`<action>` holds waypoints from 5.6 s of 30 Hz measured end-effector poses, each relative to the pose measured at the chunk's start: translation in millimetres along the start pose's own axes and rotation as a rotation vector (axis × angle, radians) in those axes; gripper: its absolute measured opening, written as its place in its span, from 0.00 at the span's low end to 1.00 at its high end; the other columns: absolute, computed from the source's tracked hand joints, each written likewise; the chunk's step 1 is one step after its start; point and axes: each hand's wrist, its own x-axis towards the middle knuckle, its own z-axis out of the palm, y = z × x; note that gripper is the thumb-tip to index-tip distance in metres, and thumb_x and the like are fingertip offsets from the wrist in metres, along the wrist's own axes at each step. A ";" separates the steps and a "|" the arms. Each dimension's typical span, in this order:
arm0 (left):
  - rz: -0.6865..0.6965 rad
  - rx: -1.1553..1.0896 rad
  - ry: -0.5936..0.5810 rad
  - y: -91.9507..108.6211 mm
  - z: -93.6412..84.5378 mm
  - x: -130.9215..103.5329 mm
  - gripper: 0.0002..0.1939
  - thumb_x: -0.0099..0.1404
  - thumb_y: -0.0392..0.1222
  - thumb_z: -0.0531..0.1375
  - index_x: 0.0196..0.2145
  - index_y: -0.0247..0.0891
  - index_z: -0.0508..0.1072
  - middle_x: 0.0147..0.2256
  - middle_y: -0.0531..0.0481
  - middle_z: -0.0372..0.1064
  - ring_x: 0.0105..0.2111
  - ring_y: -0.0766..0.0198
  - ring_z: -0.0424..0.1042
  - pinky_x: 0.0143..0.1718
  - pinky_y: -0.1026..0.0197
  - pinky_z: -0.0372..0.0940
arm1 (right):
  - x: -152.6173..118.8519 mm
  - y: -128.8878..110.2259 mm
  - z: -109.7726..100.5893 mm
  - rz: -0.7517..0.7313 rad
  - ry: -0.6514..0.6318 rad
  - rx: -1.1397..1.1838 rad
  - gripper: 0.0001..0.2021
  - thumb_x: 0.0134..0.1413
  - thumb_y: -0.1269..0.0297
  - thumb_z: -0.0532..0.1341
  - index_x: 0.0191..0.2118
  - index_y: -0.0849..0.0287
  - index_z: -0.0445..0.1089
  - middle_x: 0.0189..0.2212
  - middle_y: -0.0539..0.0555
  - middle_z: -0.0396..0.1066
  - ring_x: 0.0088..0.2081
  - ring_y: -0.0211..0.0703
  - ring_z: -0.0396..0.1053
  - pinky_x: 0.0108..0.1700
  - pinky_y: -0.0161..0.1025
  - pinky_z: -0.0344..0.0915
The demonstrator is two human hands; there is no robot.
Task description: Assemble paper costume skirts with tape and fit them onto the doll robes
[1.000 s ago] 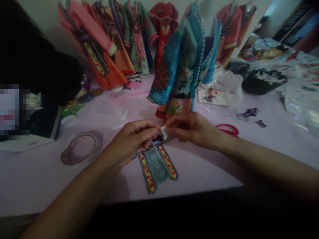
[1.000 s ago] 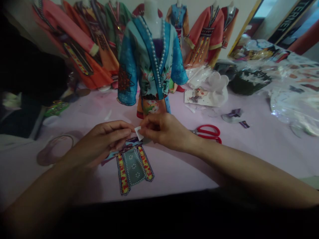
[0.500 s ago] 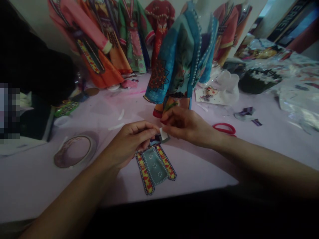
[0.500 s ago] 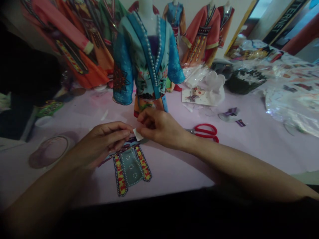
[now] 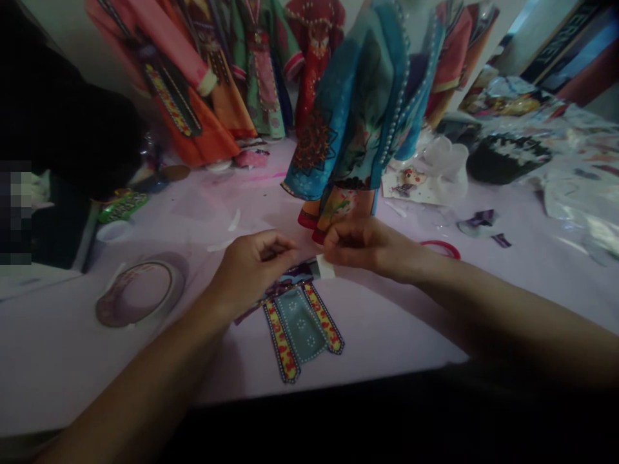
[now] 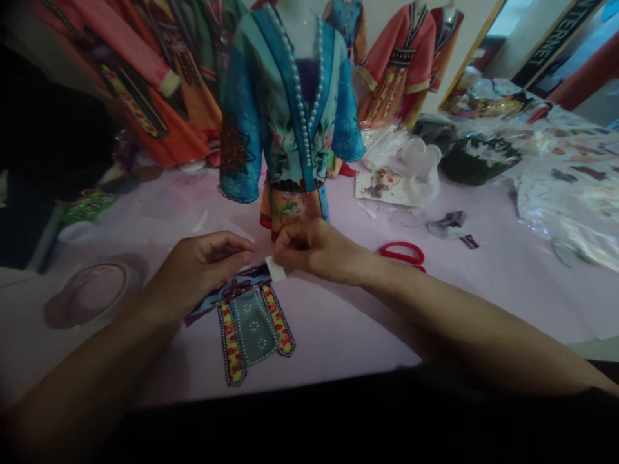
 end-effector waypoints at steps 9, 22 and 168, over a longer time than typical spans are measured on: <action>0.178 0.301 -0.127 -6.7 10.4 -3.4 0.03 0.59 0.34 0.65 0.31 0.39 0.79 0.28 0.55 0.70 0.26 0.70 0.66 0.30 0.65 0.61 | 14.7 17.7 -0.9 0.131 0.002 -0.131 0.07 0.55 0.65 0.63 0.29 0.60 0.69 0.24 0.47 0.65 0.26 0.33 0.58 0.27 0.34 0.53; 0.208 0.430 -0.125 -4.0 12.2 -1.6 0.04 0.59 0.31 0.66 0.30 0.39 0.79 0.28 0.57 0.67 0.24 0.72 0.64 0.29 0.65 0.59 | 20.4 22.2 -1.5 0.195 -0.060 -0.116 0.09 0.55 0.65 0.63 0.26 0.60 0.65 0.23 0.46 0.61 0.26 0.33 0.56 0.27 0.35 0.52; 0.427 0.604 -0.010 -13.3 13.5 2.7 0.08 0.64 0.36 0.61 0.42 0.41 0.73 0.40 0.51 0.74 0.35 0.63 0.74 0.42 0.58 0.70 | 6.7 29.4 13.3 0.014 0.158 -0.667 0.01 0.52 0.73 0.60 0.31 0.62 0.68 0.26 0.51 0.68 0.26 0.34 0.59 0.29 0.35 0.52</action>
